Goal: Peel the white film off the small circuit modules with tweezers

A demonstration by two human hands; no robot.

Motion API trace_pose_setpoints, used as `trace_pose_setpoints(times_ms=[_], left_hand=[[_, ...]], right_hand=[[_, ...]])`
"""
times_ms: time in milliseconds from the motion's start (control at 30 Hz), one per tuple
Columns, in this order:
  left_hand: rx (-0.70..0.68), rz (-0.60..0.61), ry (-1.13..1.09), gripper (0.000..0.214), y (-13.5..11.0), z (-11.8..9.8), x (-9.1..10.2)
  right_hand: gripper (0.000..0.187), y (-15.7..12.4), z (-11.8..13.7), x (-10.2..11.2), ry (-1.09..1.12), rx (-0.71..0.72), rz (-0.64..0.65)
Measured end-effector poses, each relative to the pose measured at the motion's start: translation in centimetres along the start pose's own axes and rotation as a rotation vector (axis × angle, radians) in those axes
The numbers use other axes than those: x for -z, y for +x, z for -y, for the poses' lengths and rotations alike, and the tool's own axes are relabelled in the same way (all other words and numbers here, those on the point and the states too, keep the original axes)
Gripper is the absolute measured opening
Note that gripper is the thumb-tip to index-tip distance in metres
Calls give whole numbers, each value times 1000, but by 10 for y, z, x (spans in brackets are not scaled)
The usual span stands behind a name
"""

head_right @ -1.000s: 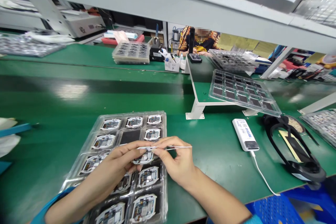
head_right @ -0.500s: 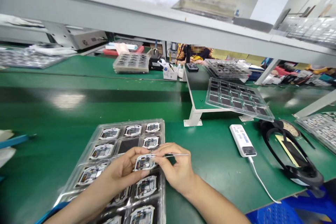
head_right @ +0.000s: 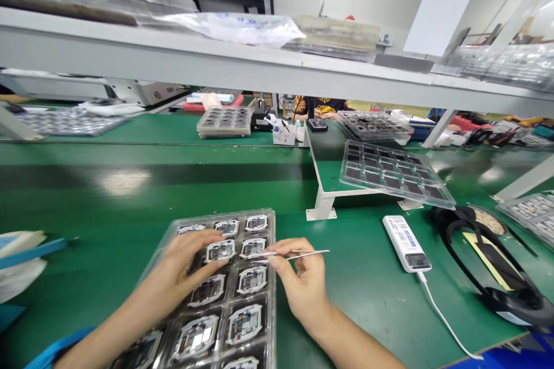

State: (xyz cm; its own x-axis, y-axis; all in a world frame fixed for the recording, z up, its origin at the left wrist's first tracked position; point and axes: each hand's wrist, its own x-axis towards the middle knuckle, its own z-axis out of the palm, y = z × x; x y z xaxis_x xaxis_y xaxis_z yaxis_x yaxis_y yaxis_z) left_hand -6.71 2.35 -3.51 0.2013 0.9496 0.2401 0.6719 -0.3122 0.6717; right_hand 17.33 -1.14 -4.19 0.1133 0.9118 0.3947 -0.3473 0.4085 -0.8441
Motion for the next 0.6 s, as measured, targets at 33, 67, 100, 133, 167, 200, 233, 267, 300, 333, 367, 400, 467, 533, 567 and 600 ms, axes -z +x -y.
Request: trace_pose_setpoints(times_ms=[33, 67, 100, 133, 167, 200, 233, 267, 300, 333, 367, 400, 467, 533, 567, 600], left_hand=[[-48, -22, 108, 33, 2, 10, 1], [-83, -32, 195, 34, 3, 18, 2], [-102, -32, 270, 34, 3, 24, 2], [-108, -27, 334, 35, 3, 28, 2], [-104, -18, 388, 36, 2, 29, 2], [-93, -3, 430, 37, 2, 29, 3], [-75, 19, 458, 39, 3, 26, 4], [-57, 48, 469, 40, 5, 23, 6], [-41, 75, 468, 40, 8, 19, 8], [-26, 91, 467, 41, 12, 15, 11], [-9, 93, 475, 41, 17, 11, 12], [10, 82, 493, 40, 24, 8, 13], [49, 40, 546, 39, 37, 5, 12], [80, 16, 570, 36, 49, 4, 9], [87, 16, 561, 33, 54, 4, 7], [92, 21, 543, 30, 58, 5, 6]], right_hand=[[7, 0, 0, 0, 1, -1, 2], [7, 0, 1, -1, -1, -2, 4], [6, 0, 1, -1, -5, -4, 6], [6, 0, 1, -2, -9, -4, 7], [6, 0, 1, -2, -12, -4, 8], [6, -1, 1, -2, -15, -3, 9], [6, -1, 1, -3, -19, -3, 10], [6, -1, 1, -3, -23, -1, 10], [7, -1, 0, -3, -29, -1, 11], [8, -1, 0, -3, -35, 0, 11], [8, -1, -1, -3, -43, 1, 12], [8, -1, -2, -3, -54, 4, 12], [9, -1, -3, -2, -86, 10, 9], [9, -1, -4, -1, -124, 19, 4], [8, 0, -4, 0, -139, 24, 1], [8, 0, -4, 0, -149, 28, -1]])
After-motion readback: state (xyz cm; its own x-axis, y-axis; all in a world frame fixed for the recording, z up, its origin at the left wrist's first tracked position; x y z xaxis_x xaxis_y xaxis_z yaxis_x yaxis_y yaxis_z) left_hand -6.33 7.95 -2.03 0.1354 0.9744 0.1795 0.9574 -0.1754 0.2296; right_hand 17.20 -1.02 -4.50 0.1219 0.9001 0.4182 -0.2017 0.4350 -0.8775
